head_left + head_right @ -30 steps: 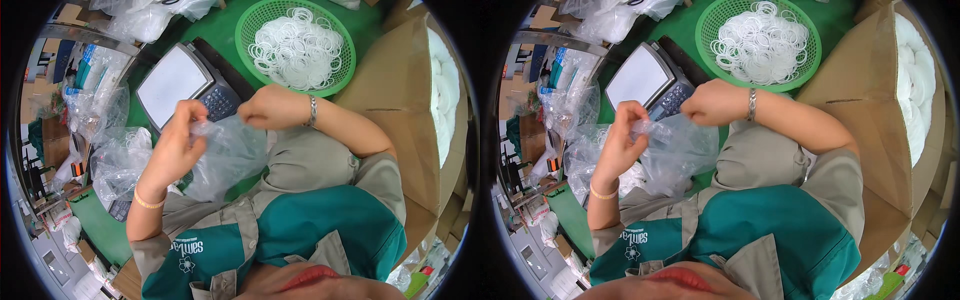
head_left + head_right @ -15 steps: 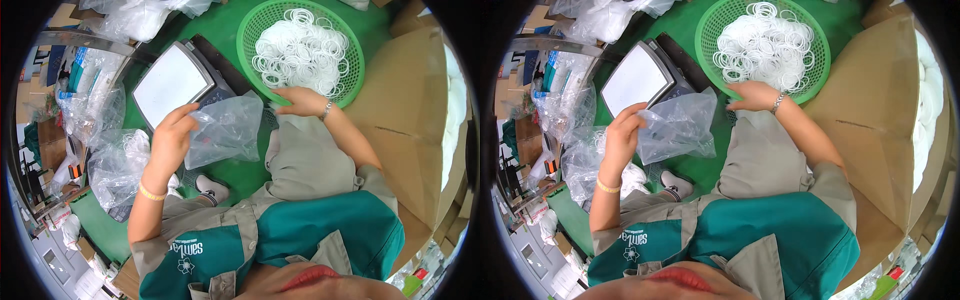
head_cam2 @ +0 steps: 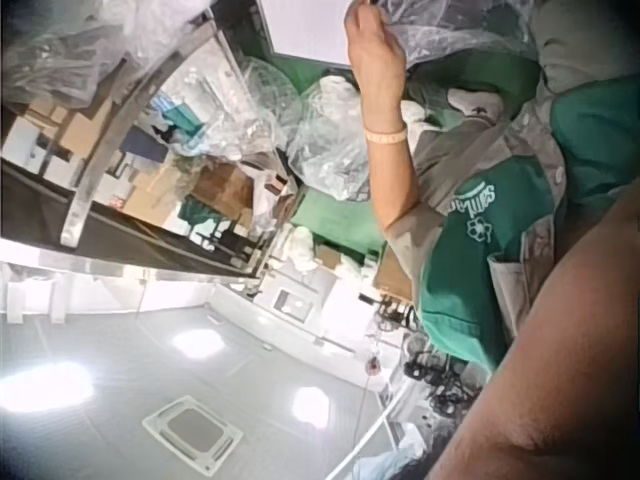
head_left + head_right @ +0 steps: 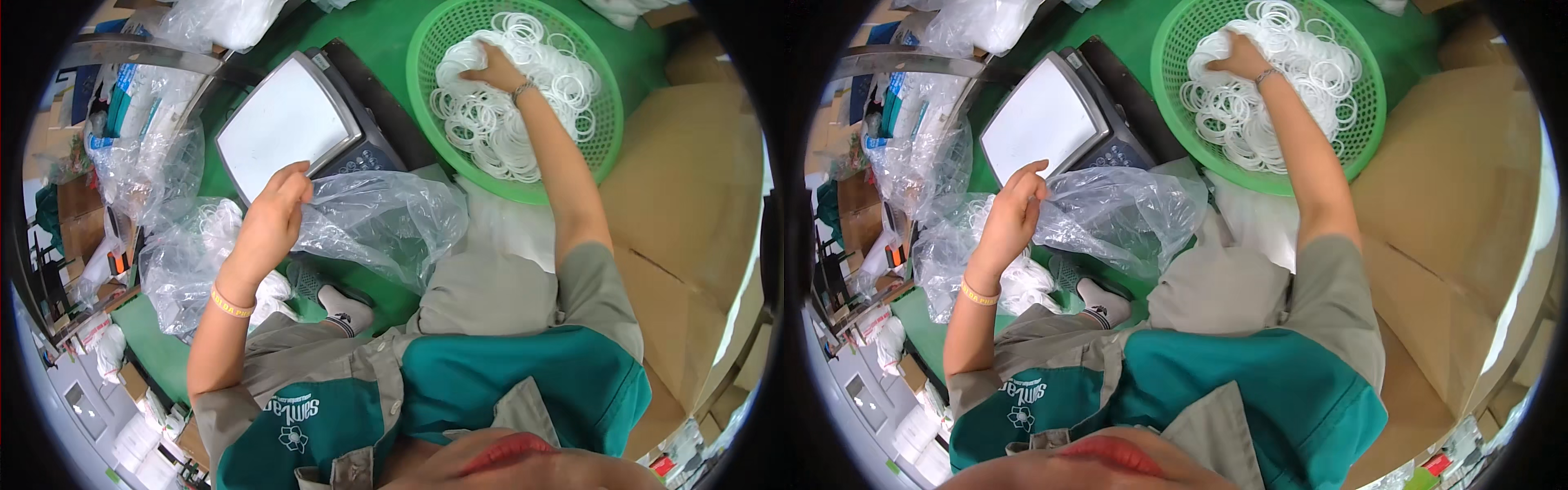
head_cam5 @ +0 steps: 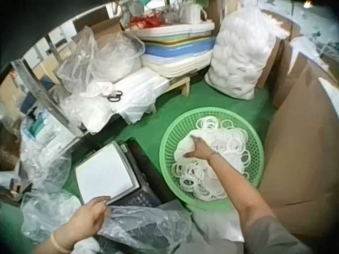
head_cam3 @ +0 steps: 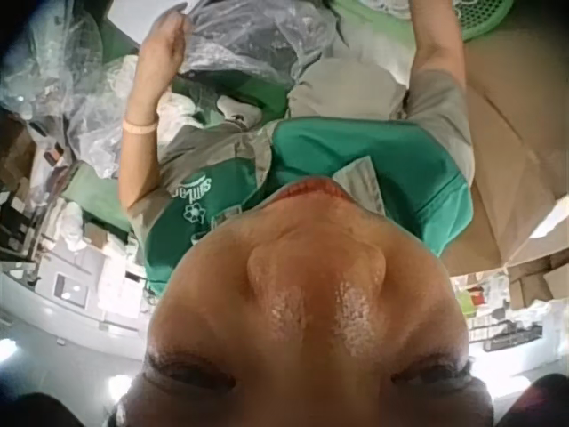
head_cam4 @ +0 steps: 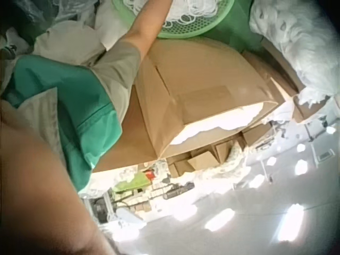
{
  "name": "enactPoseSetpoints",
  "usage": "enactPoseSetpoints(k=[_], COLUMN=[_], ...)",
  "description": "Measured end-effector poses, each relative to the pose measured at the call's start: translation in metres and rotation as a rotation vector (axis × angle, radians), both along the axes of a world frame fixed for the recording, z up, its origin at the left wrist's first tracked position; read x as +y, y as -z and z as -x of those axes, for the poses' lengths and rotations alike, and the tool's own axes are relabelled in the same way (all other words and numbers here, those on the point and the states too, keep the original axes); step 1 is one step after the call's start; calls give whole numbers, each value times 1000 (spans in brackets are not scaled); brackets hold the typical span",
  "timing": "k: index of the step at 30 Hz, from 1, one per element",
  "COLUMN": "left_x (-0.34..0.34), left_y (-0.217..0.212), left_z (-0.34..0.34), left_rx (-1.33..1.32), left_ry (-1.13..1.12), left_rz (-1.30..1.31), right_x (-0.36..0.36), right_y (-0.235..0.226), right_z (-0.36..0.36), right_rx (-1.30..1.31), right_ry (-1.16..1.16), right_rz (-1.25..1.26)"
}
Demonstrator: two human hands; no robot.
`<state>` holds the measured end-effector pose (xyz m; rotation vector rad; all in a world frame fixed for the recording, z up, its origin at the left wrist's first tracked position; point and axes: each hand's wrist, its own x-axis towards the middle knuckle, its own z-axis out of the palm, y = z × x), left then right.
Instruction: The worker is weighing white plastic rings on a digital scale and then placing them into clear plastic bags.
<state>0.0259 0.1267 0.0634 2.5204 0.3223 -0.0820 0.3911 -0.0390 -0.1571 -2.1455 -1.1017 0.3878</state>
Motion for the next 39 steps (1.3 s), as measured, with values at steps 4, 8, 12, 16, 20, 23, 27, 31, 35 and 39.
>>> enactPoseSetpoints(k=[4, 8, 12, 16, 20, 23, 27, 31, 35, 39], left_x=[6, -5, -19, -17, -19, -26, -20, -19, -35, -39], left_y=[-9, -13, -12, -2, 3, 8, 21, 19, 5, -4], left_z=[6, 2, -2, 5, 7, 0, -5, -24, -60, -55], left_rx=[99, 94, 92, -37, -185, -168, -159, -174, 79, -14], left_ry=[17, -88, -173, -208, -367, -365, -373, -279, -302, -236], left_rz=[48, -289, -330, -70, -320, -570, -296, 183, 639, 893], right_x=[-1, 29, 40, 39, 29, 11, -22, -52, -70, -53], right_y=[26, 15, 14, 18, 20, 28, 10, -41, -141, -144], right_z=[-26, 1, 33, 51, 69, 81, 65, 51, 85, 167], right_rx=[-162, -117, -217, -63, 14, -32, 126, 726, 1270, 1820], right_ry=[390, 249, 182, 132, 67, 161, 528, 756, 371, -422], right_rz=[557, 722, 459, 265, 207, 112, -147, -801, -1155, -1008])
